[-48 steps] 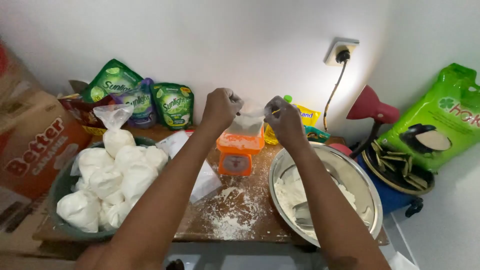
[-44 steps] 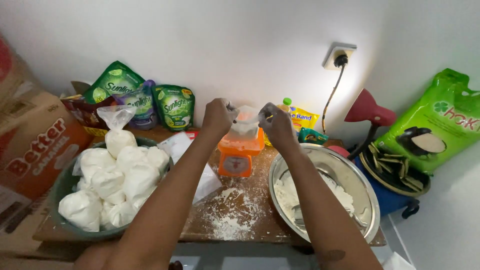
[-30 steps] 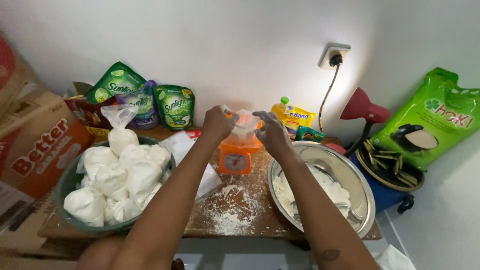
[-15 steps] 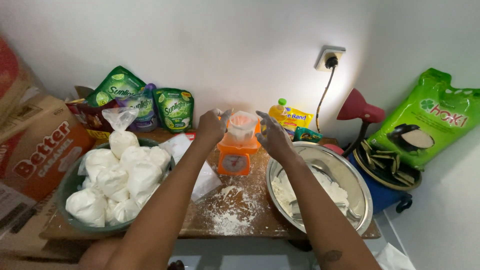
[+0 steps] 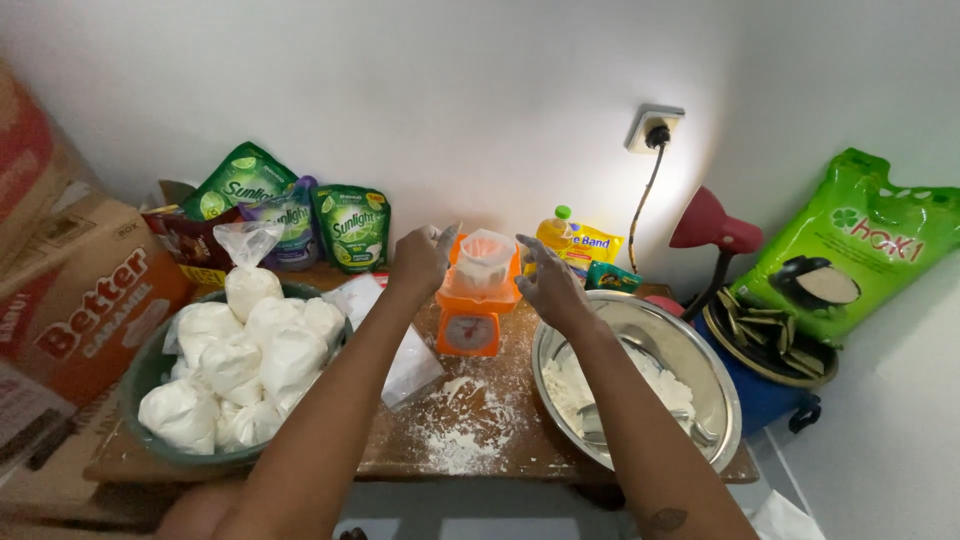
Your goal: Measuring flour by scooping it from a large bowl into small plastic bags and weighing each bag on a scale.
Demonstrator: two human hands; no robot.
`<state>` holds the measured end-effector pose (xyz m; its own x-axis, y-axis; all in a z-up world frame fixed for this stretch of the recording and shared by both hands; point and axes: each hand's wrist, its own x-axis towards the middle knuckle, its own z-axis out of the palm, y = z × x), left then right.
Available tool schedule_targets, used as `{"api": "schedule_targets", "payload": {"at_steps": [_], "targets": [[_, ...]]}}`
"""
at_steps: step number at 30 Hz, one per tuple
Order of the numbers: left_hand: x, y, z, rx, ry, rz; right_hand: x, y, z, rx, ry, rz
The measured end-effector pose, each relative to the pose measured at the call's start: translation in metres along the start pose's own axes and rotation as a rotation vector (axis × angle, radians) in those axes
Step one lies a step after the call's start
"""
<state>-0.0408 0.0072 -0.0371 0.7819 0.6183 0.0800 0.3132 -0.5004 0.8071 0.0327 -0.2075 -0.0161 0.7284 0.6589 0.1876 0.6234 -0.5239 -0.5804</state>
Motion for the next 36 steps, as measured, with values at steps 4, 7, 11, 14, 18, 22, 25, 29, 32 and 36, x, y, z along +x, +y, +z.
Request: {"api": "schedule_targets", "payload": {"at_steps": [4, 7, 11, 14, 18, 22, 25, 29, 32, 36], "targets": [[0.003, -0.004, 0.002, 0.002, -0.011, -0.013, -0.005, -0.005, -0.002, -0.008, -0.004, 0.001], [0.003, -0.008, 0.004, 0.010, 0.000, -0.013, -0.006, -0.004, -0.002, -0.002, -0.003, 0.010], [0.008, -0.014, 0.008, 0.046, -0.013, -0.022, -0.006, -0.002, -0.001, -0.016, -0.015, 0.021], [0.007, -0.016, 0.008, 0.030, -0.007, -0.012, -0.011, -0.008, -0.003, -0.018, -0.014, 0.024], [0.000, -0.010, 0.001, 0.021, -0.008, 0.018, -0.009, -0.003, -0.003, -0.026, -0.013, 0.015], [-0.001, -0.011, 0.000, -0.007, 0.007, 0.015, -0.011, -0.006, -0.003, -0.052, -0.023, 0.008], [-0.001, -0.011, -0.001, 0.009, 0.005, 0.016, -0.013, -0.008, -0.004, -0.060, -0.014, 0.012], [-0.001, -0.012, 0.000, 0.048, -0.008, 0.002, -0.015, -0.010, -0.006, -0.054, -0.019, 0.024], [0.001, -0.015, 0.002, 0.027, 0.003, 0.009, -0.014, -0.008, -0.005, -0.057, -0.019, 0.023], [0.001, -0.016, 0.002, -0.002, 0.006, 0.010, -0.015, -0.010, -0.007, -0.067, -0.031, 0.021]]}}
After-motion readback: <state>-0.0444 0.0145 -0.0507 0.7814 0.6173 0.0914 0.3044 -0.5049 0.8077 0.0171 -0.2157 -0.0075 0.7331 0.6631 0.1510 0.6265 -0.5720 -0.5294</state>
